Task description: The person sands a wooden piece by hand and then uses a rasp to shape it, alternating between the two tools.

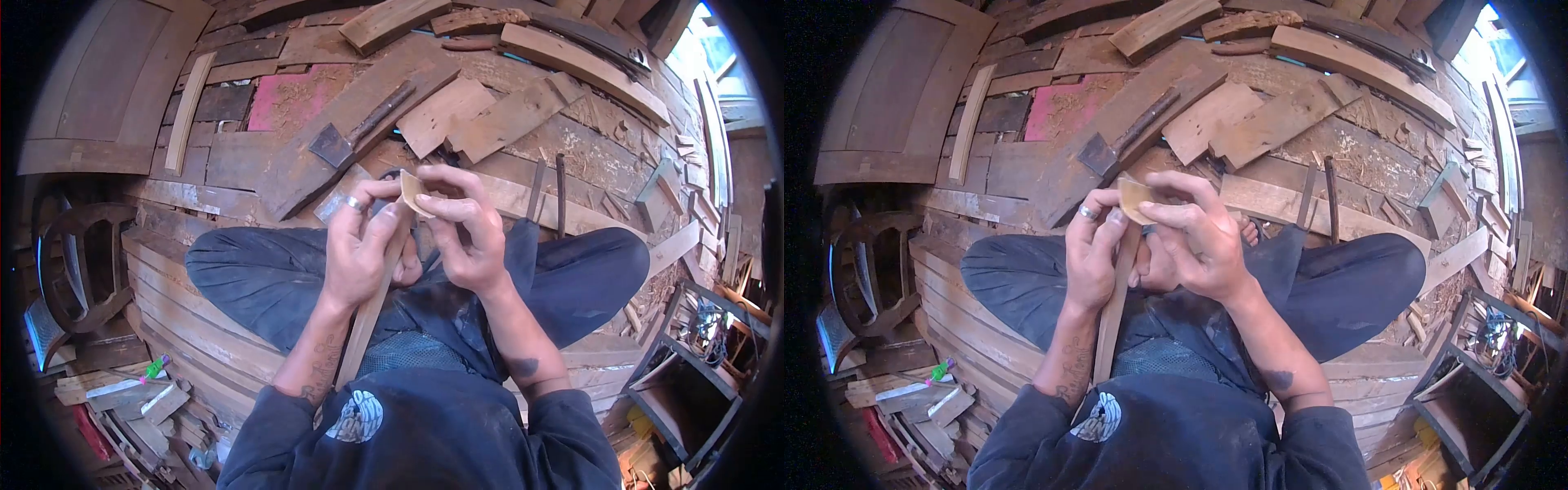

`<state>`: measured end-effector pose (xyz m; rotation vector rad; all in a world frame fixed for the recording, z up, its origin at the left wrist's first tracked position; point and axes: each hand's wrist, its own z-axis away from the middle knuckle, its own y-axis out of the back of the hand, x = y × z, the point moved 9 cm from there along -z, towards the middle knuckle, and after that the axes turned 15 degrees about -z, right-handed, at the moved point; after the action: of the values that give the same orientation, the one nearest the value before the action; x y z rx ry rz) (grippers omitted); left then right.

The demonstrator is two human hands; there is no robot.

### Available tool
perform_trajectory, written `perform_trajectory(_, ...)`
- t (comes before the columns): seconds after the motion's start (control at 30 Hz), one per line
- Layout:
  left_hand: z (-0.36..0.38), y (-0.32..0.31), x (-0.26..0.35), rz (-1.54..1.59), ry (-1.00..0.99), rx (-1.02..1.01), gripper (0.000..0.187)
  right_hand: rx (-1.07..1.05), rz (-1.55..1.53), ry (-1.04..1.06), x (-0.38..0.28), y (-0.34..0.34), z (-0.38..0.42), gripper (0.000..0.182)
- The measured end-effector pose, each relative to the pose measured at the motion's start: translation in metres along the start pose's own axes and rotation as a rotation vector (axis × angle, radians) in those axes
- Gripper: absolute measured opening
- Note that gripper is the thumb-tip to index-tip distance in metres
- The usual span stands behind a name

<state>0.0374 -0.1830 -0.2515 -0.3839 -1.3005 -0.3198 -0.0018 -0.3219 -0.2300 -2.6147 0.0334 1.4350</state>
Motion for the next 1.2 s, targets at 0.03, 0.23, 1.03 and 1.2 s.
perform_trajectory(0.03,0.0,-0.003,0.0,0.007,-0.009,-0.013,0.024,0.01,-0.008,-0.01,0.002,-0.001,0.003,0.03)
perform_trajectory(0.23,-0.007,0.004,-0.003,-0.044,-0.1,-0.057,0.029,0.01,0.015,0.002,0.01,0.002,0.002,0.031)
perform_trajectory(1.03,-0.011,0.024,0.006,-0.054,-0.073,0.078,0.026,0.125,-0.035,-0.034,0.006,0.002,-0.001,0.031)
perform_trajectory(1.2,-0.009,0.023,0.006,-0.056,-0.087,0.093,0.026,0.021,0.022,0.017,-0.002,-0.016,-0.016,0.032)
